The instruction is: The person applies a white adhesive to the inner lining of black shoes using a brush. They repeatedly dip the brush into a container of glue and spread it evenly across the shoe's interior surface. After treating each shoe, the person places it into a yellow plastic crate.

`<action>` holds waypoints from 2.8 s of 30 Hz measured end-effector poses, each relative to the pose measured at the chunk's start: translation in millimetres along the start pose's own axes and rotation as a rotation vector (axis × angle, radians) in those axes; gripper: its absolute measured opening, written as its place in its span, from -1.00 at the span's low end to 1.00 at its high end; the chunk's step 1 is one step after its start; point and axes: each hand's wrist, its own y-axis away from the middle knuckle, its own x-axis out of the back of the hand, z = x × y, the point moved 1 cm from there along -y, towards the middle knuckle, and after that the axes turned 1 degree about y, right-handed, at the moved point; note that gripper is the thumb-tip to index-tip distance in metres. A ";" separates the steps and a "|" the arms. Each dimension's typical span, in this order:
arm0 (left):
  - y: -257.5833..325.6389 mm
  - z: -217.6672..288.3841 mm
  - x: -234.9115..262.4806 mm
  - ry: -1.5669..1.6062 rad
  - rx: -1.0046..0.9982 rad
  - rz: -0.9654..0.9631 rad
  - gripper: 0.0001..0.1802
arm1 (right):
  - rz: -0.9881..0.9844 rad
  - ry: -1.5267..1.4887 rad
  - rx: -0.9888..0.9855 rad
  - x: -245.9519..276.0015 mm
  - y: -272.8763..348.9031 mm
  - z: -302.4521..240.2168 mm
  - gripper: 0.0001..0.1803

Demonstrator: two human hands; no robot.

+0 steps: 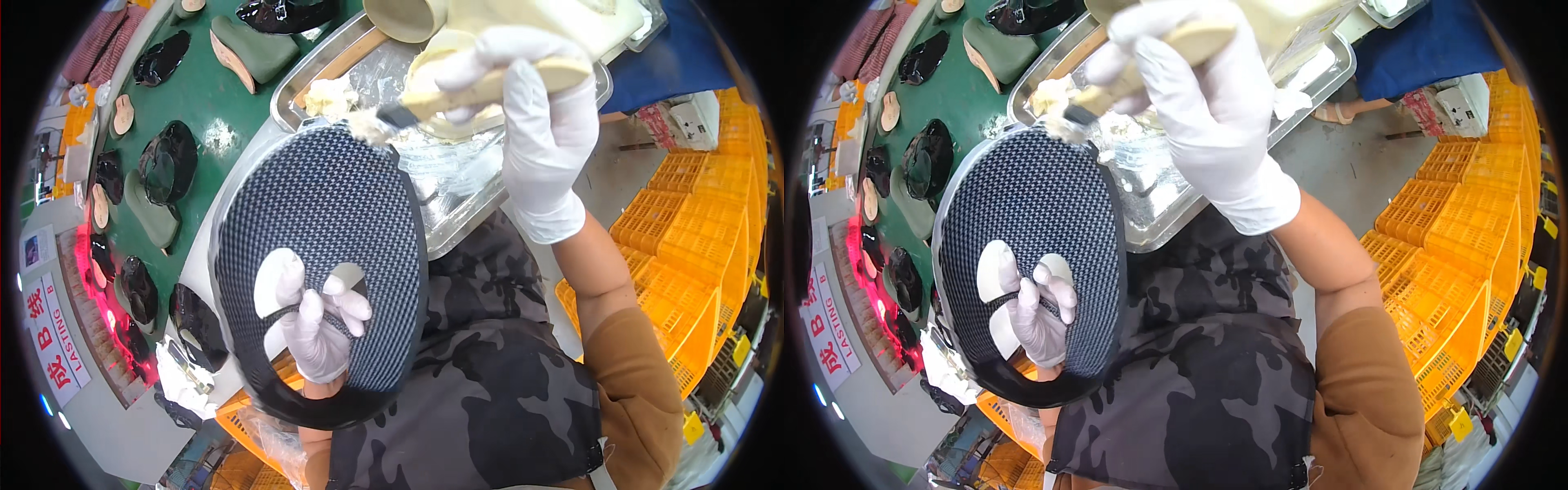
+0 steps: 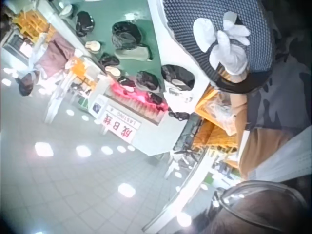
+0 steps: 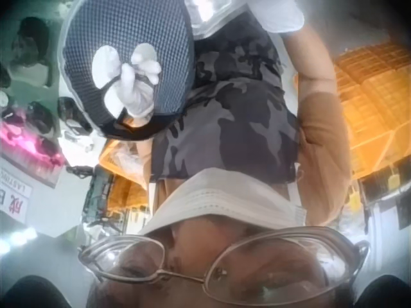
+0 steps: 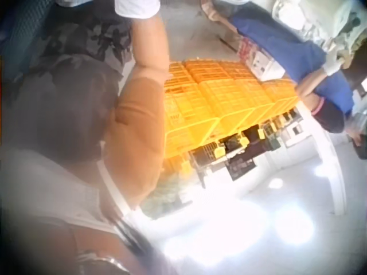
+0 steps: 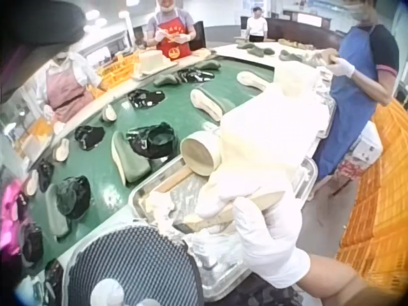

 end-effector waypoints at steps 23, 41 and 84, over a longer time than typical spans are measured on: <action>-28.4 -8.1 6.6 0.510 -0.051 -0.122 -0.83 | 0.099 -0.145 -0.388 6.0 30.5 -19.3 -0.83; -54.9 -3.8 -0.2 0.391 -0.289 -0.138 -0.67 | 0.052 -0.173 -0.250 3.6 22.2 -31.6 -0.81; -72.2 0.9 34.1 -0.444 -0.944 -0.075 -0.89 | -0.301 -0.531 -0.647 -30.9 73.4 -3.8 -0.82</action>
